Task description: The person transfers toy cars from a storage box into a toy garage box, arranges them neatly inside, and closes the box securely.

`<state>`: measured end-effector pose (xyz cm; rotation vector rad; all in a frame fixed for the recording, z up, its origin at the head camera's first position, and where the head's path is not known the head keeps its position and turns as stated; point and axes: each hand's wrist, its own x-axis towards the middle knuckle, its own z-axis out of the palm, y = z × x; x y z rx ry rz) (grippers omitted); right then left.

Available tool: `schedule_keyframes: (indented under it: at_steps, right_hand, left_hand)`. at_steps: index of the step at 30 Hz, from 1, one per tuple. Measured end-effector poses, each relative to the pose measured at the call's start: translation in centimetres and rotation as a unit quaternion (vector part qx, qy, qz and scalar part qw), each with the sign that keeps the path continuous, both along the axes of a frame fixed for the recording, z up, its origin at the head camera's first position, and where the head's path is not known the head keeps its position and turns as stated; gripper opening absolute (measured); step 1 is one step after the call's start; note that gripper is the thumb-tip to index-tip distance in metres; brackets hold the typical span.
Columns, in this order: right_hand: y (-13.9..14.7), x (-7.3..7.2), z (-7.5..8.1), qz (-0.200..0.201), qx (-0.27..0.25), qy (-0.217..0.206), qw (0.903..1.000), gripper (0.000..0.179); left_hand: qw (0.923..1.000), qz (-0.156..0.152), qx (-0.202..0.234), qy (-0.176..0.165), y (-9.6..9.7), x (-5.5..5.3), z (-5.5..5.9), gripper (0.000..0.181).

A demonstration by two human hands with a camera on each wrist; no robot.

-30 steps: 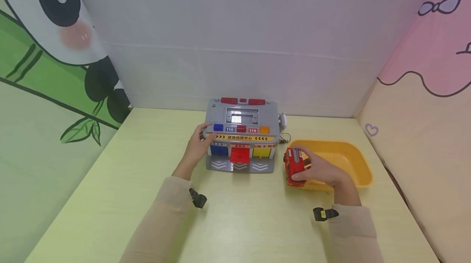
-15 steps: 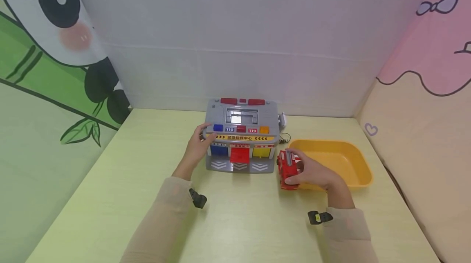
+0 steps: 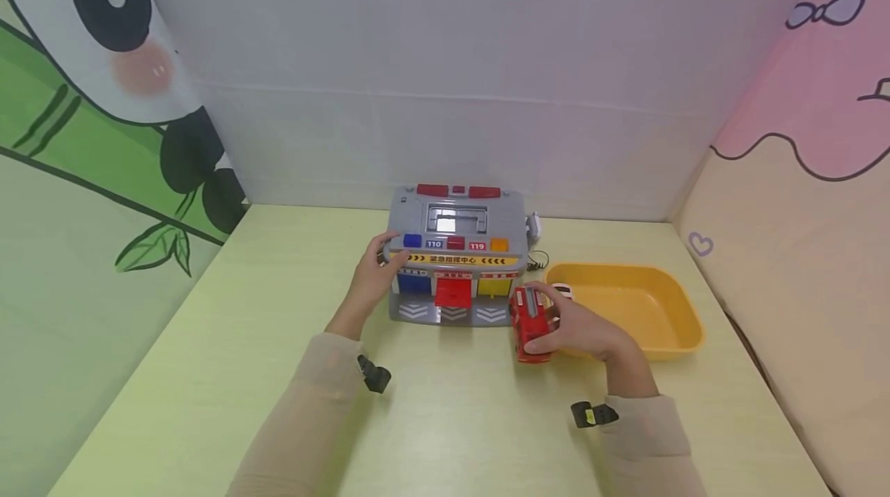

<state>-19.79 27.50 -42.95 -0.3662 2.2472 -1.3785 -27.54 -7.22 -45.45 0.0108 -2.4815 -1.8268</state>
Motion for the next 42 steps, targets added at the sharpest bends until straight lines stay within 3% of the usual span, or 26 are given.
schedule_keyframes:
  at_steps: [8, 20, 42]
  right_hand:
    - [-1.2, 0.3, -0.1, 0.022, -0.017, 0.006, 0.9996, 0.094]
    - [-2.9, 0.1, -1.0, 0.001, -0.021, -0.016, 0.9996, 0.102]
    - [-5.9, -0.9, -3.0, -0.02, -0.03, -0.025, 0.999, 0.099]
  left_hand:
    - [1.0, -0.001, 0.004, 0.0, 0.0, -0.2, -0.2, 0.052]
    - [1.0, -0.002, 0.006, 0.001, -0.1, -0.2, -0.2, 0.051]
    - [1.0, -0.004, 0.008, 0.0, -0.1, -0.1, -0.1, 0.053]
